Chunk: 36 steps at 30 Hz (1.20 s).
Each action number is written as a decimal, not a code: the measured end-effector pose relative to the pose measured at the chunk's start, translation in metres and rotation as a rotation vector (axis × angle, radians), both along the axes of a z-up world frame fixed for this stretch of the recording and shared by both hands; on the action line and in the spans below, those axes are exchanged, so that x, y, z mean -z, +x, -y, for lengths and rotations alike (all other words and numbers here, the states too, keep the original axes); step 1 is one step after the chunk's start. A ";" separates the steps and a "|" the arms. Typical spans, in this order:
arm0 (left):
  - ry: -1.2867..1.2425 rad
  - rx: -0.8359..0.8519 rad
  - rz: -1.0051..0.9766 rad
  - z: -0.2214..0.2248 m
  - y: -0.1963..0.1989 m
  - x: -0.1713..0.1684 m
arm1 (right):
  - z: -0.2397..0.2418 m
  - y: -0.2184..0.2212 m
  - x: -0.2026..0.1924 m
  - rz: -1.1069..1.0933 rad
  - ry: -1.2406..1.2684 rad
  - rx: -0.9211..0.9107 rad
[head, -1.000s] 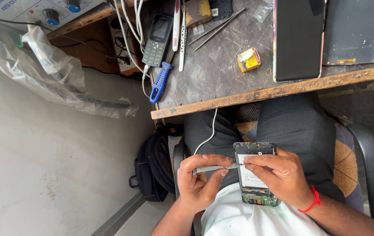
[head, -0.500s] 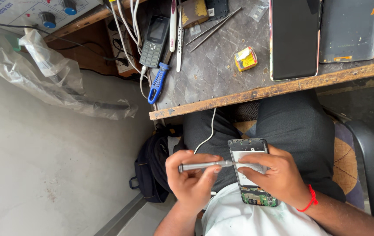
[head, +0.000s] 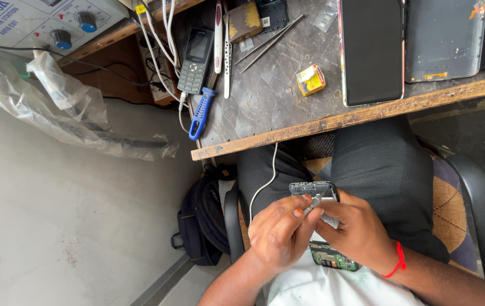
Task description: The person works on a disassembled mobile phone by hand and using a screwdriver to remove or install internal components over several steps.
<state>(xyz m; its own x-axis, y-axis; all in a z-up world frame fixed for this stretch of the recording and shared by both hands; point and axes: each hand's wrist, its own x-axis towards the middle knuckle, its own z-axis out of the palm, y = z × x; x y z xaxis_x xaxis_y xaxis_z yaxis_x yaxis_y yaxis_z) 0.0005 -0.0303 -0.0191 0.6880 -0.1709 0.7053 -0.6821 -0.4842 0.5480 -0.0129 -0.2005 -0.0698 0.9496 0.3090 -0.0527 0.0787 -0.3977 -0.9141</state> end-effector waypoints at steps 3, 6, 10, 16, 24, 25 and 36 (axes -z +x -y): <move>0.005 0.041 -0.057 0.000 0.002 -0.007 | 0.001 0.001 0.000 -0.019 -0.036 -0.009; 0.123 0.204 -0.167 -0.011 0.004 -0.017 | 0.002 0.003 -0.002 0.097 0.024 -0.038; 0.149 0.151 -0.148 -0.013 0.007 -0.024 | 0.001 0.004 -0.005 -0.033 -0.059 -0.027; 0.075 0.294 -0.210 -0.017 0.014 -0.024 | 0.003 0.004 -0.002 0.069 0.104 -0.044; 0.108 0.095 -0.127 -0.015 0.016 -0.023 | 0.002 0.005 -0.001 0.089 0.010 -0.044; 0.083 0.144 -0.153 -0.015 0.016 -0.023 | 0.002 0.005 -0.002 0.010 -0.006 -0.028; 0.023 0.383 -0.318 -0.019 0.018 -0.031 | -0.003 0.009 -0.009 0.046 0.013 -0.049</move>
<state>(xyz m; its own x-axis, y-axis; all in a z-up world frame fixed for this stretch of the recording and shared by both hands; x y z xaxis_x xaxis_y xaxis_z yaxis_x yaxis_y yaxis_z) 0.0183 -0.0108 0.0124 0.7530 -0.4666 0.4640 -0.6144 -0.2461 0.7496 -0.0035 -0.1978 -0.0612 0.9345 0.3560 -0.0056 0.1395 -0.3808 -0.9141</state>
